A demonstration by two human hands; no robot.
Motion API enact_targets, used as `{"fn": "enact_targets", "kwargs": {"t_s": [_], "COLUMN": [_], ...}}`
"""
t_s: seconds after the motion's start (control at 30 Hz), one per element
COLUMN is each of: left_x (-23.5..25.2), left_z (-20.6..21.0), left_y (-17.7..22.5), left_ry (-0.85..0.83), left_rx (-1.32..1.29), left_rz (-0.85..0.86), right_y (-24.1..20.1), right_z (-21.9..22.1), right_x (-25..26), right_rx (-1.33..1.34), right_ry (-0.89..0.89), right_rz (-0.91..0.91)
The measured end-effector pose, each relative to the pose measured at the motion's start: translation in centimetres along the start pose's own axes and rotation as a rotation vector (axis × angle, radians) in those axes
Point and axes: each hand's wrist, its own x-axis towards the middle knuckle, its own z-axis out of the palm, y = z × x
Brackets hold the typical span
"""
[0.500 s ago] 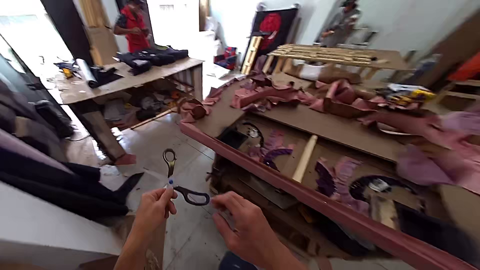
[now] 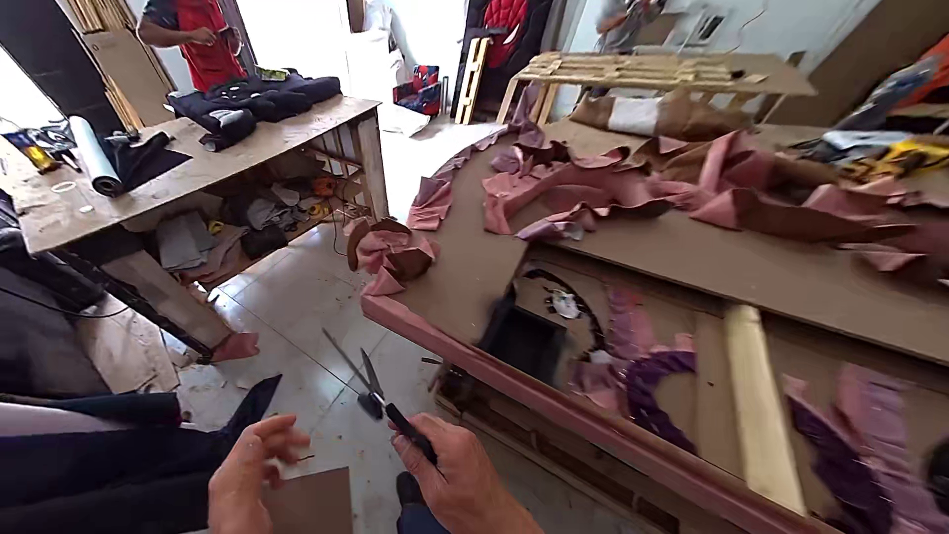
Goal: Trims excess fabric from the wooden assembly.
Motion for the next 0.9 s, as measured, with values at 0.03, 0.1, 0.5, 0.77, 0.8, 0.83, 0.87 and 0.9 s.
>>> {"fn": "enact_targets", "kwargs": {"t_s": [0.03,0.1,0.5,0.77,0.8,0.83,0.87,0.9], "left_x": [1.9,5.8,29.0,43.9,45.0,45.8,46.2,46.2], "left_z": [0.2,1.7,0.9,3.9,4.3,4.9,5.4,6.0], "left_y": [-0.9,-2.2,-5.0,-8.1,-7.9,-7.6,-7.2,-6.8], "left_ry": [-0.021,-0.133,-0.412,-1.581,-1.735,-1.885,-2.009,-2.1], "left_rx": [0.0,-0.138,-1.014,-0.8,-0.818,-0.809,-0.785,-0.754], "left_rz": [0.042,0.045,-0.262,0.301,0.292,0.281,0.267,0.258], "right_y": [-0.2,-1.0,1.3,3.0,2.7,2.1,1.4,0.6], "right_z": [0.7,2.0,4.7,13.0,14.1,14.9,15.7,16.4], "right_x": [2.1,6.5,26.0,26.8,27.0,27.3,27.6,27.8], "right_rx": [-0.037,-0.152,0.459,1.236,1.237,1.22,1.194,1.154], "right_ry": [-0.011,0.004,0.209,0.239,0.27,0.295,0.343,0.406], "right_rz": [-0.022,-0.124,0.173,0.248,0.207,0.154,0.121,0.093]}}
